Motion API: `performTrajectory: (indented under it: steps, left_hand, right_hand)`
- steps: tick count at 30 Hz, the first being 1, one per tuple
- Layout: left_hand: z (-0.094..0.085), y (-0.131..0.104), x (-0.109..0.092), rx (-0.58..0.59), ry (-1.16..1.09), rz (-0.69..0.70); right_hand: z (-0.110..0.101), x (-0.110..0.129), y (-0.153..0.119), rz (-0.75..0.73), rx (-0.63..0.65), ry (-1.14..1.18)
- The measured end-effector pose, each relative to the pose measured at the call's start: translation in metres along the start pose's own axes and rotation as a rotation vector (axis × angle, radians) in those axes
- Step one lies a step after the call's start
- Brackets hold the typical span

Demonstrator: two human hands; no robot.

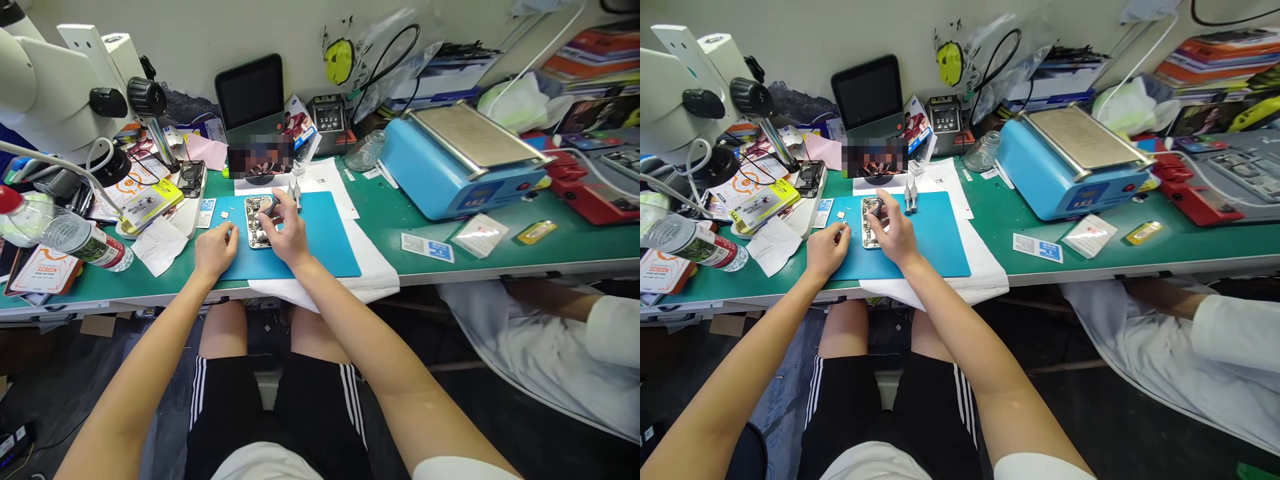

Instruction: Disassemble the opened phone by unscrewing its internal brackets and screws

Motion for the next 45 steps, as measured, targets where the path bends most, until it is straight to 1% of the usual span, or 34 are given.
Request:
performTrajectory:
  steps: [5,9,12,14,16,18,21,23,25,31,36,39,42,45]
  left_hand:
    - [-0.003,-0.003,-0.003,-0.069,-0.082,0.152]
    - [-0.009,-0.005,-0.011,-0.073,-0.120,0.296]
    - [-0.012,-0.014,-0.027,0.000,-0.131,0.451]
    - [-0.010,-0.029,-0.044,0.092,-0.096,0.618]
    - [-0.006,-0.046,-0.059,0.182,-0.086,0.726]
    - [0.002,-0.061,-0.071,0.277,-0.023,0.784]
    - [0.017,-0.072,-0.083,0.399,0.133,0.814]
    - [0.025,-0.071,-0.087,0.459,0.216,0.802]
    - [0.029,-0.067,-0.090,0.482,0.243,0.806]
    - [0.034,-0.061,-0.092,0.493,0.210,0.859]
    - [0.032,-0.063,-0.092,0.494,0.198,0.867]
    - [0.031,-0.062,-0.090,0.491,0.204,0.836]
    - [0.032,-0.062,-0.089,0.475,0.209,0.819]
    - [0.032,-0.062,-0.089,0.458,0.227,0.836]
  right_hand:
    - [-0.002,0.005,0.000,-0.010,-0.008,-0.013]
    - [-0.004,0.007,0.002,0.054,-0.006,0.010]
    - [-0.007,0.006,0.003,0.099,-0.036,0.017]
    - [-0.010,0.006,0.003,0.100,-0.057,0.024]
    - [-0.012,0.007,0.005,0.086,-0.063,0.020]
    - [-0.013,0.008,0.006,0.079,-0.059,0.010]
    - [-0.015,0.010,0.008,0.076,-0.060,0.000]
    - [-0.017,0.012,0.009,0.060,-0.068,-0.016]
    - [-0.020,0.015,0.010,0.027,-0.078,-0.037]
    - [-0.023,0.027,0.012,-0.097,-0.067,-0.076]
    - [-0.020,0.031,0.013,-0.117,-0.016,-0.087]
    - [-0.021,0.031,0.013,-0.118,-0.002,-0.065]
    - [-0.029,0.034,0.013,-0.107,0.012,-0.069]
    - [-0.045,0.035,0.014,-0.140,0.034,-0.113]
Point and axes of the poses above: each hand's wrist, its own y-axis towards the middle knuckle, its own z-axis out of the palm, x = y × z, the point moved 5 cm from there along y, towards the middle knuckle, and after that the axes turned 1 degree about -y, right-handed, at the moved point
